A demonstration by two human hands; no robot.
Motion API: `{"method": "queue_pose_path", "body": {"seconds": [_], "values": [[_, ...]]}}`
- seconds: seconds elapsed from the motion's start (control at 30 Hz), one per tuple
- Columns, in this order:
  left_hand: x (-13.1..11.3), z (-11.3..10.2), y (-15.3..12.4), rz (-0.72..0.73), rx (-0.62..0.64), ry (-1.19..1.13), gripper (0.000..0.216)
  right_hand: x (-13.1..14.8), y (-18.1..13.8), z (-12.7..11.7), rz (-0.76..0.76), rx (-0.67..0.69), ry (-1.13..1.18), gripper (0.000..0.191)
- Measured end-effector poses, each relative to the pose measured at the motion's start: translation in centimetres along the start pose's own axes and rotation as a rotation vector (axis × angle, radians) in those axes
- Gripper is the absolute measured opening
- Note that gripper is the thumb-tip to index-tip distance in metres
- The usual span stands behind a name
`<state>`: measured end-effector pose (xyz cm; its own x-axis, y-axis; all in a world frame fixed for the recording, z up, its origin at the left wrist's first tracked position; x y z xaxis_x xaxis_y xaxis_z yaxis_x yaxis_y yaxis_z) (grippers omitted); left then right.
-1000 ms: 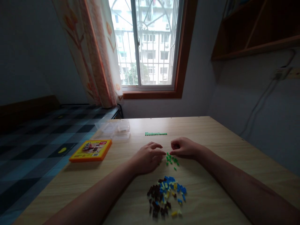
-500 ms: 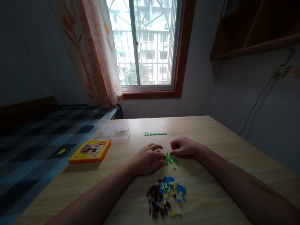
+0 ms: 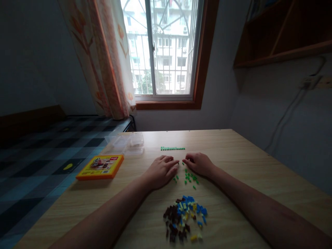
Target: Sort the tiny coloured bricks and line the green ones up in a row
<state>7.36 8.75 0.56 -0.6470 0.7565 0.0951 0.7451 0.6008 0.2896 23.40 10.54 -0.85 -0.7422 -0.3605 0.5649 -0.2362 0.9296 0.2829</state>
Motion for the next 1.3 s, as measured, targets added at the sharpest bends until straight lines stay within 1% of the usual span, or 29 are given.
{"method": "queue_pose_path", "body": {"seconds": [0.07,0.2,0.33,0.47,0.73,0.8,0.93,1.03,1.13,1.23,1.3], "values": [[0.3,-0.1,0.0,-0.019,-0.012,-0.034,0.044,-0.1,-0.1,-0.3,-0.017,-0.024,0.062,0.027],[0.8,-0.2,0.0,-0.040,-0.034,-0.110,0.045,0.2,-0.2,-0.5,-0.137,0.011,0.203,0.022],[0.8,0.2,0.1,-0.035,0.004,-0.082,0.047,0.6,-0.4,-0.5,-0.217,0.032,0.272,0.022],[0.5,0.4,0.0,-0.011,0.031,-0.040,0.046,0.8,-0.5,-0.2,-0.218,0.059,0.264,0.021],[0.6,0.3,0.1,-0.029,0.056,-0.064,0.043,1.2,-0.5,0.2,-0.202,0.076,0.158,0.026],[0.6,0.3,0.1,-0.031,0.048,-0.080,0.043,1.2,-0.5,0.2,-0.204,0.070,0.179,0.027],[0.9,0.1,0.0,-0.056,0.004,-0.138,0.042,0.7,-0.3,-0.3,-0.196,0.053,0.320,0.027],[1.7,-0.1,0.0,-0.112,-0.047,-0.247,0.041,0.0,-0.1,-0.4,-0.169,0.116,0.452,0.026],[3.0,-0.1,0.0,-0.188,-0.068,-0.385,0.035,-0.8,0.0,0.0,-0.077,0.217,0.581,0.028],[3.5,0.2,0.1,-0.198,-0.044,-0.558,0.024,-1.2,-0.1,0.4,0.036,0.310,0.707,0.032],[3.6,0.8,0.1,-0.209,0.004,-0.704,0.018,-1.2,-0.4,0.6,0.090,0.372,0.771,0.032]]}}
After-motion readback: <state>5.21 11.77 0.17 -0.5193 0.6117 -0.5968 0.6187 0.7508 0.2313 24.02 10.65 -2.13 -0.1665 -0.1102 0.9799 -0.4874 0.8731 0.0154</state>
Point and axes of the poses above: each hand's wrist, its own y-axis towards the middle knuckle, its own z-axis out of the palm, x = y × z, the point moved 8 cm from there along y, towards the middle knuckle, and after that the axes turned 14 degrees about y, right-handed, at the moved point
